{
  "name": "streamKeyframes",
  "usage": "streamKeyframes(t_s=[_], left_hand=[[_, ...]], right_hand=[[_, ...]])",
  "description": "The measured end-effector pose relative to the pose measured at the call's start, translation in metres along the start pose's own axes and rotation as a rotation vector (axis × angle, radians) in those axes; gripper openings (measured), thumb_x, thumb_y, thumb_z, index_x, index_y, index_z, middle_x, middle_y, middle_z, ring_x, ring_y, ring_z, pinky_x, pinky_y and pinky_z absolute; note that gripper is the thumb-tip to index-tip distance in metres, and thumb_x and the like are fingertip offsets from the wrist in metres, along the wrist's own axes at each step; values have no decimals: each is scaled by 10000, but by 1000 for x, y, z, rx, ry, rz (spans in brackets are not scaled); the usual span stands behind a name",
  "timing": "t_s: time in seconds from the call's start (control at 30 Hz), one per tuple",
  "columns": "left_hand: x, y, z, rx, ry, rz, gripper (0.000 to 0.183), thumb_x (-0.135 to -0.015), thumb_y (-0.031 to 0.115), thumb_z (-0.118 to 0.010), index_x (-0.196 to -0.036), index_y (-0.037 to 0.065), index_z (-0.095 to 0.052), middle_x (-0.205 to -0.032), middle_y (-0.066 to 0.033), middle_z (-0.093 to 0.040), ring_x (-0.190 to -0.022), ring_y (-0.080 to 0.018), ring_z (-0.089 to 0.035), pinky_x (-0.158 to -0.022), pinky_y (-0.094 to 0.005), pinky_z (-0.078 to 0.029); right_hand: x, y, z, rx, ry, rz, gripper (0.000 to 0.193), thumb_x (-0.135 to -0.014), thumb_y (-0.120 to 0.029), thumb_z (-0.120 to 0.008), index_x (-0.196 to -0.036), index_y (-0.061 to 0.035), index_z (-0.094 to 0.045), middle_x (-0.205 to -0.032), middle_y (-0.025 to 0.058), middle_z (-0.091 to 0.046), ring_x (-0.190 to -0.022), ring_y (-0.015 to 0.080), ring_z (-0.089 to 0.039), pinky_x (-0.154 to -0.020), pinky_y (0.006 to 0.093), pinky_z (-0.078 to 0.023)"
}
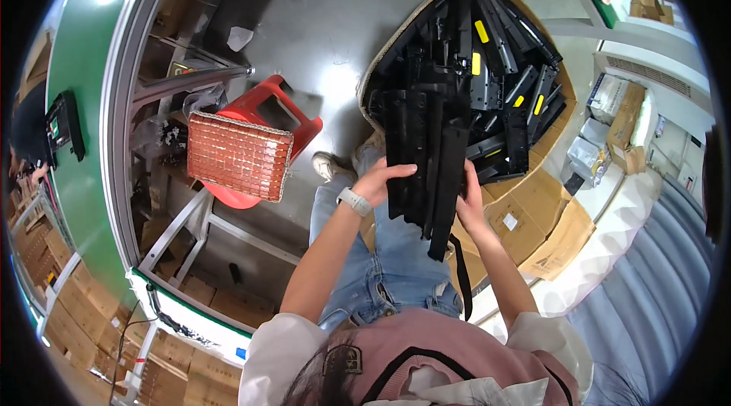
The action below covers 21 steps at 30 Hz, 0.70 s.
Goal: Assembling plastic cartridges by inserting components and using an electric screwdriver, then organizing them in a shipping box.
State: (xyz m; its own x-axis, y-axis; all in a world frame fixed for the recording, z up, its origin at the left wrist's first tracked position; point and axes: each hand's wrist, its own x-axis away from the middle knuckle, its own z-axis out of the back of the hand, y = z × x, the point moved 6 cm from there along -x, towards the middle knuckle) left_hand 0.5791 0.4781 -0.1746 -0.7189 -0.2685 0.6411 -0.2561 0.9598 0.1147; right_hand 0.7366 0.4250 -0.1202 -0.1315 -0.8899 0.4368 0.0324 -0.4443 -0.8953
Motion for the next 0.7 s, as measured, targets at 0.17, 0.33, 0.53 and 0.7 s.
streamKeyframes(t_s=[0.17, 0.33, 0.53, 0.7], left_hand=[[65, 3, -28, -112, -73, -98, 528, -795, 107, -658, -1279, 32, -459, -1200, -72, -563, -1096, -187, -547, -955, -332, -428], [144, -6, -33, -51, -165, -204, 577, -781, 153, -690, -1296, 33, -456, -1189, -58, -569, -1109, -166, -533, -963, -310, -406], [207, -13, -6, 45, -58, -435, 714, -726, 147, -697, -1350, 23, -374, -1300, -98, -501, -1212, -230, -467, -1046, -374, -333], [265, -31, 15, 207, 124, -741, 636, -728, 10, -653, -1319, 9, -419, -1229, -110, -561, -1140, -228, -531, -1007, -356, -383]], right_hand=[[48, -63, -14, 206, 47, 173, 634, -678, -77, -582, -1280, -19, -392, -1142, 82, -442, -1089, 208, -484, -924, 316, -397], [101, -124, -59, 43, 15, 217, 825, -591, -46, -587, -1369, -1, -316, -969, 45, -441, -932, 179, -468, -925, 277, -346], [100, -159, -106, 340, -356, 321, 521, -588, -97, -575, -1080, 60, -506, -902, 113, -416, -854, 253, -461, -804, 282, -386], [95, -167, -173, 356, -512, 451, 375, -671, -88, -514, -1009, 72, -484, -956, 161, -413, -908, 310, -460, -838, 293, -375]])
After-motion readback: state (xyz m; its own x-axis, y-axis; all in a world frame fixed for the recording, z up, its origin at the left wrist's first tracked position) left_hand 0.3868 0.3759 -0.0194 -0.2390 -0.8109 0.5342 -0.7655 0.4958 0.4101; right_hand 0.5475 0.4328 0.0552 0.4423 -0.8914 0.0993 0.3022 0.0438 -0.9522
